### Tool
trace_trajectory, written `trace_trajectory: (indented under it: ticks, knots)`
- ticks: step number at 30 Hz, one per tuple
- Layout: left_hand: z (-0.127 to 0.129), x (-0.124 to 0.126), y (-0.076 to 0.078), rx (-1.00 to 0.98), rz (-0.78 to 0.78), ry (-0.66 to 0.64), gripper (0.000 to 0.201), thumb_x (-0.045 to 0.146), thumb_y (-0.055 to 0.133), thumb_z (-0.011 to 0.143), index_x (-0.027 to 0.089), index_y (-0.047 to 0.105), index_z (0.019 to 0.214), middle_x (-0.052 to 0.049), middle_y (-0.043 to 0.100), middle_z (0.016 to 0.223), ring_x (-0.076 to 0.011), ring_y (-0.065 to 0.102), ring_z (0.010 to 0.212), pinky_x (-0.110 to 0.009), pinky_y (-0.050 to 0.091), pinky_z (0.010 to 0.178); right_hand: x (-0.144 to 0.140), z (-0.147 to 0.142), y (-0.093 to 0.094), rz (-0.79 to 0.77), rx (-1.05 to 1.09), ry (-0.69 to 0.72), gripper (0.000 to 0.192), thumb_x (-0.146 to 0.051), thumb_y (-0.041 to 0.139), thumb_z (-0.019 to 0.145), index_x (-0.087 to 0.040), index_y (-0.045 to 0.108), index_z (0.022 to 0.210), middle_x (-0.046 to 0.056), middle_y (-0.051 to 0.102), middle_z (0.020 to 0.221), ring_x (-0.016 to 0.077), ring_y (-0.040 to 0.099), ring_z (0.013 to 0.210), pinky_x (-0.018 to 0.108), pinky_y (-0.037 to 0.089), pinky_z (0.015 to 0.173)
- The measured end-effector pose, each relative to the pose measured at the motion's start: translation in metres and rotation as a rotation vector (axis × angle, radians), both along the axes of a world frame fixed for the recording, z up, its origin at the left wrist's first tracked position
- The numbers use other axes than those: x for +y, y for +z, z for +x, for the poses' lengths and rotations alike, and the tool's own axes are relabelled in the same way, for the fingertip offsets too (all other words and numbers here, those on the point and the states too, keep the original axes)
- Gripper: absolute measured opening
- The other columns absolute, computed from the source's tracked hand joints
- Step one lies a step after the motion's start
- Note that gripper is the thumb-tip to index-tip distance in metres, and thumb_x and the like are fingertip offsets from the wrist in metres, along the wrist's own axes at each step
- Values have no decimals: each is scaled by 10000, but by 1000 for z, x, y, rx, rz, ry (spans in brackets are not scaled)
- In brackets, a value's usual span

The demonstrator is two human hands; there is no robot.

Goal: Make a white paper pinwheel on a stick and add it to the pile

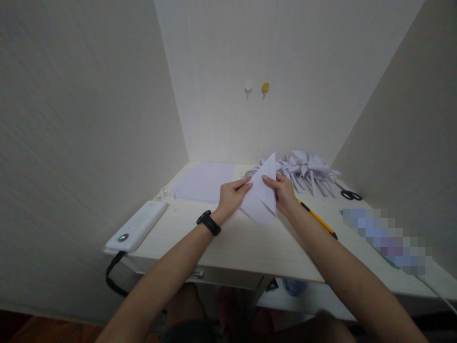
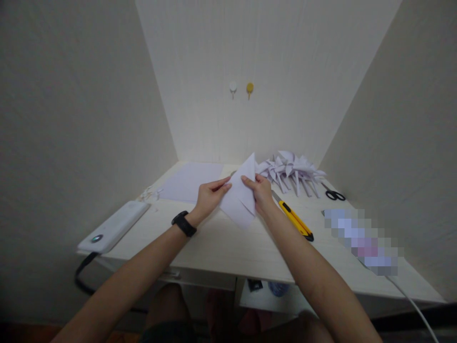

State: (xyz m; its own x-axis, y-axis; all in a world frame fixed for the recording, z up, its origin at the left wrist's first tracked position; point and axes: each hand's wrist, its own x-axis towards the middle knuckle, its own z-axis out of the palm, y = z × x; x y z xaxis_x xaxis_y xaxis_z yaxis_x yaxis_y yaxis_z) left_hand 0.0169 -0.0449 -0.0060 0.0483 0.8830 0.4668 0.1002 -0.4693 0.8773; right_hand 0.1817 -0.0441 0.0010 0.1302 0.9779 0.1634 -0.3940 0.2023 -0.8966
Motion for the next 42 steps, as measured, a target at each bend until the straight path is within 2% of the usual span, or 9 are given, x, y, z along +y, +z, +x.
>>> trace_trajectory:
  ticks: [7,16,23,26,29,34,39,42]
  knots:
    - [0,3,-1,-32,-10,-3,259,256,724,813,182,759,1059,-61,740,1081,-232,714,1007,-367,562,944,1,4,2,8,-52,42,428,-335,891,530,-177,692,874,55,764,846,234,696,726,367,553,710]
    - [1,3,-2,-57,-18,-13,243,253,718,818,174,764,1043,-61,748,1056,-230,719,988,-354,571,917,-1,-1,1,4,-23,-44,408,-302,893,521,-179,690,853,46,759,808,221,683,684,376,558,710]
    - [0,2,-2,-59,-2,-22,250,276,723,802,169,774,1021,-78,753,1056,-233,713,993,-361,548,943,-1,2,5,-21,-56,-16,410,-294,895,511,-182,690,848,36,752,768,204,671,647,348,545,667]
    - [-4,0,3,-86,-15,-62,265,339,731,793,152,788,970,-84,774,962,-219,721,875,-336,574,838,-4,5,8,-73,-105,57,382,-278,890,502,-175,705,820,45,754,757,204,669,632,334,540,636]
    - [-10,3,9,-166,-77,-117,368,426,739,779,132,781,996,-92,776,883,-178,696,732,-305,576,717,-9,5,11,-130,-196,222,366,-280,884,517,-164,721,823,55,754,756,194,664,609,317,532,607]
    - [-14,12,11,-190,-202,-116,509,367,826,698,109,730,1126,-100,774,888,-166,690,718,-304,572,715,-16,-2,6,-160,-330,434,442,-311,879,549,-161,714,931,55,754,803,188,673,626,310,521,617]
    - [-11,11,7,-178,-175,-21,336,216,812,701,112,766,1018,-119,768,976,-223,725,853,-350,575,830,-23,-15,1,-93,-395,427,482,-352,878,551,-177,691,959,44,747,838,198,674,679,325,516,661]
    - [-10,8,9,-164,-127,20,281,196,793,720,130,773,993,-113,763,1003,-242,725,925,-369,569,886,-23,-18,4,-32,-395,365,495,-415,859,587,-207,669,994,42,739,882,210,677,744,329,514,682]
